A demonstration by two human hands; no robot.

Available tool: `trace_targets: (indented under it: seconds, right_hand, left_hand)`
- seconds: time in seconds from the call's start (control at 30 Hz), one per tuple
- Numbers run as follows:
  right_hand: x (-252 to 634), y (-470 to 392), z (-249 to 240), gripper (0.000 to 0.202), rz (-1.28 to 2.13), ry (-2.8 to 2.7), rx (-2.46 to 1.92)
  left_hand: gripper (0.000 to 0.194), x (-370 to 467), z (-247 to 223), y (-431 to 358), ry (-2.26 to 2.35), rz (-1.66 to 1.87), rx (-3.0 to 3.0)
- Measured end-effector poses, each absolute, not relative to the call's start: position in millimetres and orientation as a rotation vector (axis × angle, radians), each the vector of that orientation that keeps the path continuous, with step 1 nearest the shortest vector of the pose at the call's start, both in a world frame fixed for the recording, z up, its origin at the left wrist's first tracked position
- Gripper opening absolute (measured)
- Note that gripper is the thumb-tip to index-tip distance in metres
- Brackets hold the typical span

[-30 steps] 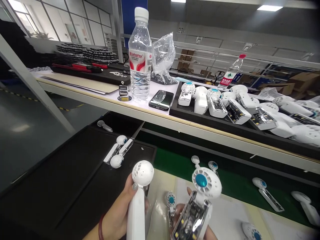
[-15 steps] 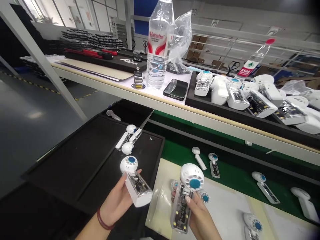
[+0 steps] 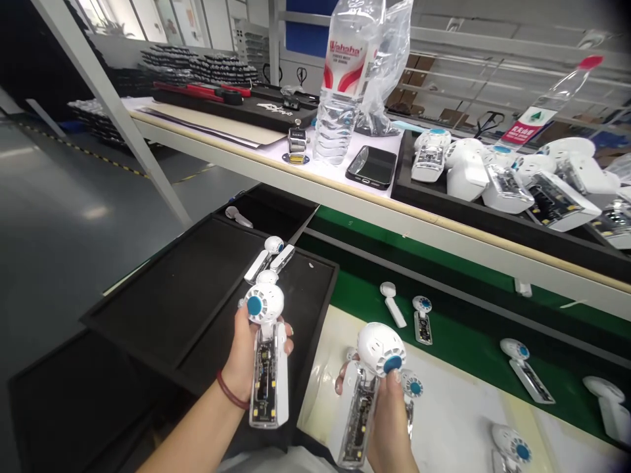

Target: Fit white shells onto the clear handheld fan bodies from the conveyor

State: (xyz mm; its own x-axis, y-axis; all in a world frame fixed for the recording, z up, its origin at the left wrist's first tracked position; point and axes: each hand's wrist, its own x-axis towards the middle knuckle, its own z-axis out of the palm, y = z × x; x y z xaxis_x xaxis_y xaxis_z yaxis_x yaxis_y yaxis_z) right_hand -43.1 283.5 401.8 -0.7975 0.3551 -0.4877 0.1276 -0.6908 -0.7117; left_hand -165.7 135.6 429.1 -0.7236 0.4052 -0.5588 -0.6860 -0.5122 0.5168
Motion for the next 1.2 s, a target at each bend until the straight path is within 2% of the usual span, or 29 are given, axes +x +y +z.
trace_targets:
  seconds: [0.13,0.27,0.47,0.63,0.8,0.87,0.93,0.97,1.07,1.2]
  right_hand:
    - [-46,274,402,0.061,2.515,-1.372,-1.109]
    - [-49,265,411,0.062,2.579,-1.45,-1.181]
    - [-56,250,417,0.06,2.802,-1.302,-1.09]
    - [-62,237,422,0.064,2.849,-1.374,-1.09]
    - [-72,221,425,0.056,2.912,-1.29,-0.99]
    - [-77,216,422,0.052,2.935,-1.245,-0.904]
    - [-82,212,417,0.049,2.96,-1.255,-0.872]
    - [-85,211,415,0.048,2.969,-1.283,-0.869]
    - [-96,209,409,0.048,2.971,-1.359,-0.786]
    - [-111,203,402,0.043,3.044,-1.31,-0.677]
  left_hand:
    - [0.061,-164,431,136,1.052,2.135,-0.447]
    - [0.065,-163,427,130,1.065,2.055,-0.419]
    - [0.042,-162,427,110,0.981,1.996,-0.379]
    - [0.049,-162,433,94,1.154,1.976,-0.336]
    - [0.06,-162,434,78,1.227,1.824,-0.253]
    - [0.05,-164,435,71,1.195,1.85,-0.254]
    - [0.03,-170,433,64,1.182,1.885,-0.219]
    - [0.029,-174,429,59,1.189,1.897,-0.188]
    - [0.048,-190,406,42,1.317,1.893,-0.156]
    - [0.053,-214,360,19,1.524,1.868,-0.288]
